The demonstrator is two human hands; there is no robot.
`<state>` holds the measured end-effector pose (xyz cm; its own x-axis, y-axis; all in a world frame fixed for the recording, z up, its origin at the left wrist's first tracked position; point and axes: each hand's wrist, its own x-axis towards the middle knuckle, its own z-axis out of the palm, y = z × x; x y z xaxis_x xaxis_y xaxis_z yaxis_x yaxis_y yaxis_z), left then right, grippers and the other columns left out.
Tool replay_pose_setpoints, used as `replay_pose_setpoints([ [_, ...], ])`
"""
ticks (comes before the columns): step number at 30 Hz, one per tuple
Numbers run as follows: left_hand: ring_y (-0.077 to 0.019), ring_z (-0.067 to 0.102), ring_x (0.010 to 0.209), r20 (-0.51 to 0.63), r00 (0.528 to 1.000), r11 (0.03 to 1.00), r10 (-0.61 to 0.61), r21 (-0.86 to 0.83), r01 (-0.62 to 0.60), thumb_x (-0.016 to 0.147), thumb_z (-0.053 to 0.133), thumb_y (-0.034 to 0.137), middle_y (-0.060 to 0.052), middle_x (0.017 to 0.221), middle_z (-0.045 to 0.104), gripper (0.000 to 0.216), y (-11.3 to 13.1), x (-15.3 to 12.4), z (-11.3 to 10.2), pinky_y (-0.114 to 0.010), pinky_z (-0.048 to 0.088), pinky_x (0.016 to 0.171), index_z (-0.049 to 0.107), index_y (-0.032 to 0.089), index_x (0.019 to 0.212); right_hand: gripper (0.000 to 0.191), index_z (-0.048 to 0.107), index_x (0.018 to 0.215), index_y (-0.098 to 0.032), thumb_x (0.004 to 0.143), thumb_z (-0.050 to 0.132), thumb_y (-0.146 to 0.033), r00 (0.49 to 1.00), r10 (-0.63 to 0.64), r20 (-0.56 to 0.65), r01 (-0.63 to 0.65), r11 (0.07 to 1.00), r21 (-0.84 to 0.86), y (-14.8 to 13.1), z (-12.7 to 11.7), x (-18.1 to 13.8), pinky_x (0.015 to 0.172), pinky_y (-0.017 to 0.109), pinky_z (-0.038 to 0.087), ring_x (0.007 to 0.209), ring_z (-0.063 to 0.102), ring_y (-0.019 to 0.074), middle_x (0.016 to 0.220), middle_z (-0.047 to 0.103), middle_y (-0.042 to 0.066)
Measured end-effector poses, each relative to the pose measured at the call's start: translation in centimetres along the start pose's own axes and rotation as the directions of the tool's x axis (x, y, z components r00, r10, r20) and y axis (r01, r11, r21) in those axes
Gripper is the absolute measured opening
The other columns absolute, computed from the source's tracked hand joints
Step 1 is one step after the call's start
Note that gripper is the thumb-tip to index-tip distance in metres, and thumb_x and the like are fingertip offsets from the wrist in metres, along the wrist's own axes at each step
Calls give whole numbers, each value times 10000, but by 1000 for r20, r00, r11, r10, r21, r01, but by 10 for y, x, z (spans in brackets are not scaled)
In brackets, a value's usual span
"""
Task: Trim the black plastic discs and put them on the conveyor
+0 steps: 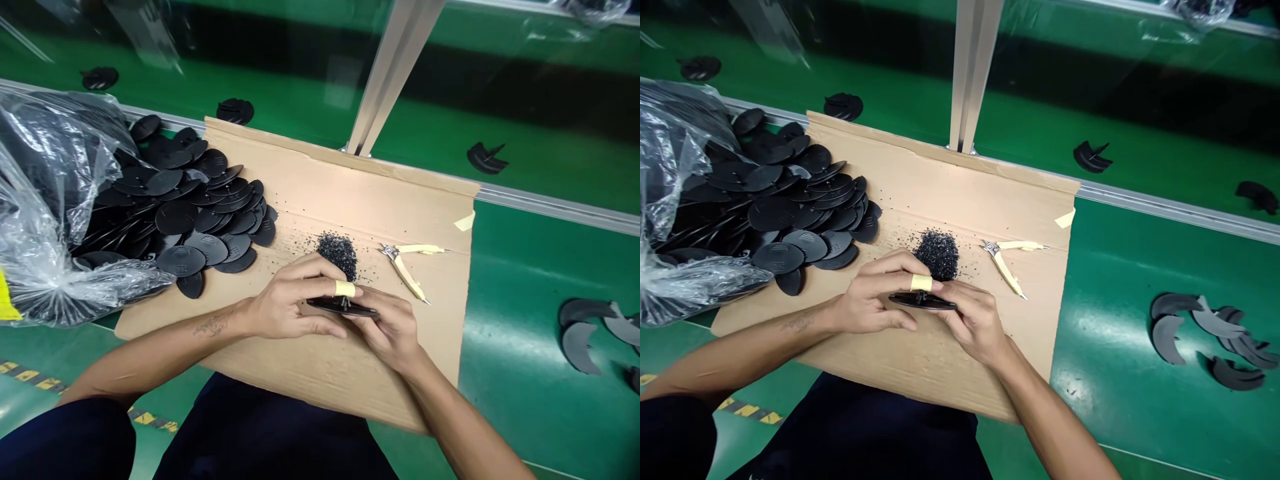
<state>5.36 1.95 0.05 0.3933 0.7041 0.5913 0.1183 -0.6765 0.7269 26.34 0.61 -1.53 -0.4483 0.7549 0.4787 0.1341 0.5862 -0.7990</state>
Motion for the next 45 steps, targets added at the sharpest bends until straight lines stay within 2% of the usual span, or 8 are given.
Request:
replay_pose_setpoints([
  [5,-154,665,861,-25,999,999,-28,19,29,969,665,245,-73,947,730,192,-2,-2,0,-313,563,765,713,191,1147,209,713,1263,-200,1083,626,-262,997,76,-14,-76,997,10,-2,-3,3,808,355,650,948,735,244,1089,735,105],
  [10,-152,655,847,-44,999,989,3,150,4,945,697,242,-63,928,724,148,-4,-4,0,-306,557,758,719,182,1079,235,738,1209,-223,989,731,-143,992,-28,-127,24,999,-35,-7,-8,9,818,376,620,954,697,236,1096,710,87],
  [12,-158,663,840,-5,1000,997,-24,70,24,946,703,348,-69,918,727,221,-4,-3,-1,-307,567,763,724,176,1083,194,759,1132,-226,981,722,-110,990,-55,-129,50,998,-37,-8,-9,11,768,356,606,886,690,217,1036,709,71],
  [15,-168,696,843,73,984,960,-163,-216,175,983,554,564,-106,926,740,468,-3,0,-4,-298,590,757,730,148,1104,151,763,1070,-219,986,709,-106,991,-57,-125,54,998,-24,-10,-11,12,741,352,587,845,681,209,980,705,58],
  [20,-142,698,789,188,922,827,-339,-409,387,970,664,373,-97,887,742,248,-4,4,-7,-244,567,698,747,142,938,130,758,1075,-225,1005,700,-131,994,-63,-92,60,998,-37,-10,-12,12,742,372,577,846,679,216,977,706,62],
  [25,-148,688,872,294,911,785,-288,-473,401,977,658,310,-97,917,709,197,-5,4,-8,-246,560,772,727,131,930,74,736,1077,-201,1022,706,-162,990,-127,-62,122,990,-74,-11,-14,12,759,381,581,851,684,214,961,709,62],
  [34,-155,670,900,374,912,886,-171,-347,308,990,613,201,-95,933,719,103,-2,9,-17,-261,543,832,699,150,965,31,730,1041,-175,1030,722,-203,994,-112,-5,112,993,-21,-9,-18,15,778,400,589,912,663,236,937,668,73],
  [45,-113,632,780,353,885,763,-304,-466,448,929,708,220,-60,875,682,89,0,8,-12,-211,511,708,676,142,903,53,751,1050,-198,1027,705,-184,994,-79,-69,74,994,-80,-12,-12,11,747,388,609,881,666,230,946,643,76],
])
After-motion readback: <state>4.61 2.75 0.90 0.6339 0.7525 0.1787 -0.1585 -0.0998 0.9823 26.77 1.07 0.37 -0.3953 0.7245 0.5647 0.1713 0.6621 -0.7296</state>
